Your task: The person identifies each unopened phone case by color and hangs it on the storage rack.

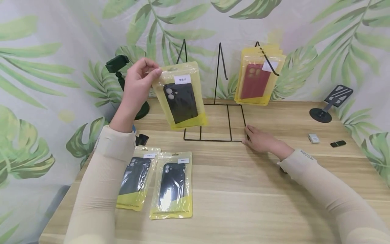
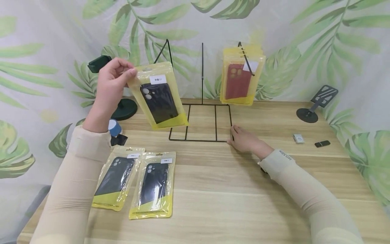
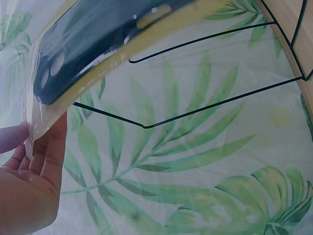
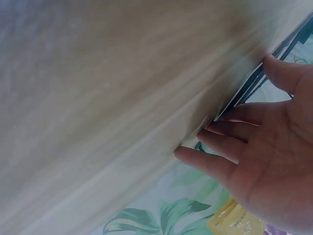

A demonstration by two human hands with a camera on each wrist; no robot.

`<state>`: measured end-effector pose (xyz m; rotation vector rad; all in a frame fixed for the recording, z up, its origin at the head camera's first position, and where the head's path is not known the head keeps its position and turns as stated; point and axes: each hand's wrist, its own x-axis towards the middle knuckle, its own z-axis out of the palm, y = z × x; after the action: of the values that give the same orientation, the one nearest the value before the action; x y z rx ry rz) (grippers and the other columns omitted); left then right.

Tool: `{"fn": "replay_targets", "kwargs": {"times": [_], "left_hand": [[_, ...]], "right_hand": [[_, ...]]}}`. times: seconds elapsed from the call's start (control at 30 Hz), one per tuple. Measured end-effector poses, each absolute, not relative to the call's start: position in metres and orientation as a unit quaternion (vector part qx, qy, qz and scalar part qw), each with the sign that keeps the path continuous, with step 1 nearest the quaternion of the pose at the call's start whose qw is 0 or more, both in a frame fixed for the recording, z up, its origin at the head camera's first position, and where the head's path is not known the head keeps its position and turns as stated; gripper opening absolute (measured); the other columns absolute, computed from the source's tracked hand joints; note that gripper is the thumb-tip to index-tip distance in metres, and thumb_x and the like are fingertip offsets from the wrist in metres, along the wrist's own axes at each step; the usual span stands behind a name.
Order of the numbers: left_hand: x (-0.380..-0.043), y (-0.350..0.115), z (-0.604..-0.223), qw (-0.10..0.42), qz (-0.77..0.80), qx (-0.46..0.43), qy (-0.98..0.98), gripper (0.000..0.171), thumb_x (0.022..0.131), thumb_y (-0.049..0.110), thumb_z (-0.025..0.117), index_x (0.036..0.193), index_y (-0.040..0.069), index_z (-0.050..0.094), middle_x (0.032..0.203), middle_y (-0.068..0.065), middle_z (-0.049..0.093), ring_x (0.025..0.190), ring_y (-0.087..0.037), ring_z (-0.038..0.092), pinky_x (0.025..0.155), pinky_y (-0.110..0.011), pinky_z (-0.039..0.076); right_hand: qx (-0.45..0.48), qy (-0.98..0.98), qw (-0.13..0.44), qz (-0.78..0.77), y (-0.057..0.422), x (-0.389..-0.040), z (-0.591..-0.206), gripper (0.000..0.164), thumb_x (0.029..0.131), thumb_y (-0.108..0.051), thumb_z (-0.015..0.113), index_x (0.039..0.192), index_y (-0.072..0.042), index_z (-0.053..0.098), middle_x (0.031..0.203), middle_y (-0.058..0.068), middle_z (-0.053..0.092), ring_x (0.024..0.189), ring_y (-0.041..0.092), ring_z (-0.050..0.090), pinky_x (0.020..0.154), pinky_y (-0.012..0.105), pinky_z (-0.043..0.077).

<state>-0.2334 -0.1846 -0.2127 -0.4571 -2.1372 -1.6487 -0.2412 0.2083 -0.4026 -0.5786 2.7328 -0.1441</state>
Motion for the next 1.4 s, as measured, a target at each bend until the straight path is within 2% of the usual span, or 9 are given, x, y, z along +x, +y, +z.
{"fn": "replay_targets", "kwargs": {"times": [0.23, 0.47, 0.63, 0.87, 0.97, 1.03, 1.13, 1.27, 1.4], "left_hand": [[-0.253, -0.181, -0.212, 0.2, -0.59, -0.15, -0.767, 0.006, 0.096, 0.013, 0.065, 0.091, 0.014, 0.064, 0.085, 0.01, 0.064, 0.07, -0.008, 0.053, 0.057, -0.023, 0.039], [-0.273, -0.18, -0.216, 0.188, -0.576, -0.142, -0.783, 0.006, 0.097, 0.012, 0.063, 0.092, 0.014, 0.064, 0.092, 0.008, 0.062, 0.086, -0.007, 0.059, 0.075, -0.021, 0.046], [-0.293, -0.176, -0.216, 0.187, -0.537, -0.122, -0.813, 0.006, 0.098, 0.018, 0.061, 0.093, 0.016, 0.062, 0.095, 0.009, 0.06, 0.087, -0.007, 0.055, 0.074, -0.023, 0.043], [-0.317, -0.171, -0.211, 0.166, -0.493, -0.09, -0.849, 0.006, 0.099, 0.024, 0.058, 0.095, 0.02, 0.058, 0.115, 0.0, 0.06, 0.118, -0.012, 0.053, 0.093, -0.025, 0.043], [-0.326, -0.171, -0.209, 0.153, -0.481, -0.08, -0.859, 0.005, 0.099, 0.022, 0.057, 0.099, 0.018, 0.058, 0.121, -0.001, 0.06, 0.125, -0.013, 0.051, 0.097, -0.026, 0.042], [-0.332, -0.171, -0.209, 0.145, -0.47, -0.073, -0.868, 0.007, 0.099, 0.022, 0.057, 0.102, 0.016, 0.058, 0.127, -0.002, 0.059, 0.121, -0.011, 0.05, 0.095, -0.025, 0.042], [-0.339, -0.17, -0.206, 0.136, -0.45, -0.061, -0.881, 0.009, 0.099, 0.024, 0.058, 0.105, 0.017, 0.056, 0.138, -0.003, 0.057, 0.095, -0.01, 0.054, 0.082, -0.025, 0.043], [-0.349, -0.168, -0.204, 0.126, -0.431, -0.041, -0.892, 0.012, 0.099, 0.026, 0.058, 0.108, 0.02, 0.053, 0.146, -0.002, 0.052, 0.059, -0.009, 0.04, 0.067, -0.026, 0.042], [-0.359, -0.165, -0.204, 0.12, -0.417, -0.024, -0.901, 0.016, 0.099, 0.029, 0.057, 0.112, 0.02, 0.052, 0.149, -0.001, 0.05, 0.067, -0.008, 0.047, 0.072, -0.025, 0.043]], "right_hand": [[-0.202, 0.963, 0.172, -0.05, 0.209, -0.242, -0.404, 0.071, 0.106, -0.039, 0.041, 0.155, 0.007, 0.017, 0.163, 0.027, 0.015, 0.15, 0.043, 0.019, 0.116, 0.061, 0.031], [-0.2, 0.964, 0.168, -0.051, 0.209, -0.243, -0.405, 0.071, 0.106, -0.04, 0.04, 0.155, 0.006, 0.017, 0.163, 0.027, 0.014, 0.15, 0.043, 0.02, 0.116, 0.062, 0.031], [-0.198, 0.964, 0.168, -0.053, 0.209, -0.242, -0.402, 0.071, 0.106, -0.04, 0.041, 0.155, 0.007, 0.018, 0.162, 0.027, 0.016, 0.149, 0.044, 0.021, 0.115, 0.062, 0.032], [-0.196, 0.965, 0.167, -0.05, 0.21, -0.242, -0.404, 0.071, 0.106, -0.039, 0.041, 0.155, 0.006, 0.018, 0.163, 0.027, 0.016, 0.149, 0.043, 0.021, 0.115, 0.062, 0.032], [-0.194, 0.965, 0.167, -0.049, 0.209, -0.243, -0.405, 0.071, 0.106, -0.04, 0.042, 0.155, 0.006, 0.018, 0.163, 0.027, 0.016, 0.149, 0.043, 0.021, 0.115, 0.062, 0.032], [-0.193, 0.966, 0.167, -0.046, 0.21, -0.243, -0.405, 0.072, 0.106, -0.04, 0.042, 0.155, 0.006, 0.018, 0.163, 0.027, 0.016, 0.149, 0.043, 0.021, 0.115, 0.062, 0.032], [-0.191, 0.966, 0.166, -0.044, 0.21, -0.243, -0.406, 0.072, 0.106, -0.041, 0.042, 0.155, 0.006, 0.019, 0.163, 0.026, 0.016, 0.15, 0.042, 0.022, 0.115, 0.062, 0.033], [-0.189, 0.967, 0.167, -0.044, 0.211, -0.244, -0.407, 0.072, 0.106, -0.041, 0.042, 0.156, 0.005, 0.018, 0.163, 0.025, 0.016, 0.15, 0.041, 0.022, 0.113, 0.063, 0.035], [-0.19, 0.966, 0.168, -0.042, 0.21, -0.244, -0.407, 0.072, 0.106, -0.041, 0.042, 0.156, 0.005, 0.018, 0.164, 0.025, 0.016, 0.151, 0.04, 0.021, 0.115, 0.061, 0.034]]}}
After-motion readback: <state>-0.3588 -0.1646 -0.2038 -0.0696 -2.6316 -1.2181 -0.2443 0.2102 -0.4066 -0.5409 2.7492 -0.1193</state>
